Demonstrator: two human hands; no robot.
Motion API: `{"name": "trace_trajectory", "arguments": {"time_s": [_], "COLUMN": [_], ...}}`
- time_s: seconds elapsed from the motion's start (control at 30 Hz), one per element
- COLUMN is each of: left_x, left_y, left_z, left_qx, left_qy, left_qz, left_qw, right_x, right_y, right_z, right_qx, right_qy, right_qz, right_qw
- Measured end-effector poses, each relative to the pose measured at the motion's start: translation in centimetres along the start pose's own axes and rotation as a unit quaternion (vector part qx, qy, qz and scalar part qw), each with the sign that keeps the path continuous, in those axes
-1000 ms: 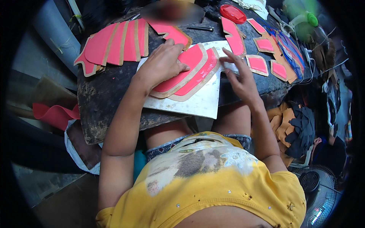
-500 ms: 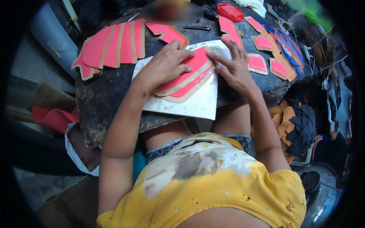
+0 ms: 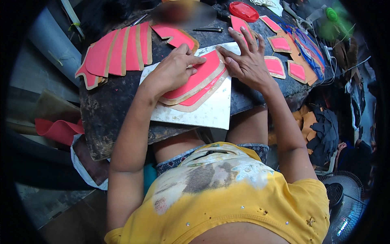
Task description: The person assembles pink and tan leather pieces by hand, pressing edges together on a white board. They use a hammer to tap the edges of the assembled pieces, then place the finished parts on the workbench.
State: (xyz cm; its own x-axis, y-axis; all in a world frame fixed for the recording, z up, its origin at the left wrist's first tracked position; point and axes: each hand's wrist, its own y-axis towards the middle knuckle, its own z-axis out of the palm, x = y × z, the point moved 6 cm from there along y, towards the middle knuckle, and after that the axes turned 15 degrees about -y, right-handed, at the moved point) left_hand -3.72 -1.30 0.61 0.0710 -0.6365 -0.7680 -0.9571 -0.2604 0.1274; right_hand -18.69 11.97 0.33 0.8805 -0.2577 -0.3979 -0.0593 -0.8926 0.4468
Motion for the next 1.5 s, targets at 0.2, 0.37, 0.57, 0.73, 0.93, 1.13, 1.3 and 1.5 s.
{"name": "trace_trajectory", "arguments": {"time_s": [0.2, 0.37, 0.57, 0.73, 0.93, 1.13, 1.3, 1.5], "left_x": [0.0, 0.4, -0.1, -0.2, -0.1, 0.2, 0.8, 0.8], "left_y": [-0.1, 0.1, 0.3, 0.4, 0.5, 0.4, 0.2, -0.5], "left_z": [-0.2, -0.2, -0.3, -0.6, -0.5, -0.8, -1.1, -0.8], "left_qx": [-0.008, -0.003, 0.008, 0.014, 0.011, 0.045, 0.065, 0.039], "left_qy": [0.019, -0.028, -0.082, -0.101, -0.107, -0.121, -0.161, -0.166], "left_qz": [0.013, -0.017, -0.033, -0.043, -0.034, -0.010, -0.029, -0.065], "left_qw": [1.000, 0.999, 0.996, 0.994, 0.994, 0.992, 0.984, 0.983], "right_x": [-0.6, -1.1, -0.3, 1.2, 2.7, 1.3, 2.3, 3.6], "right_y": [0.0, -2.4, -1.9, -2.7, -5.2, -2.1, -3.8, -4.6], "right_z": [2.3, 0.9, 1.1, -0.8, -2.8, -0.8, -1.7, -2.5], "right_qx": [0.049, 0.097, 0.113, 0.066, 0.078, 0.089, 0.097, 0.108], "right_qy": [0.028, 0.102, 0.066, -0.020, 0.040, -0.010, 0.031, 0.043], "right_qz": [-0.026, -0.025, 0.026, 0.034, 0.013, 0.046, 0.002, 0.068], "right_qw": [0.998, 0.990, 0.991, 0.997, 0.996, 0.995, 0.995, 0.991]}}
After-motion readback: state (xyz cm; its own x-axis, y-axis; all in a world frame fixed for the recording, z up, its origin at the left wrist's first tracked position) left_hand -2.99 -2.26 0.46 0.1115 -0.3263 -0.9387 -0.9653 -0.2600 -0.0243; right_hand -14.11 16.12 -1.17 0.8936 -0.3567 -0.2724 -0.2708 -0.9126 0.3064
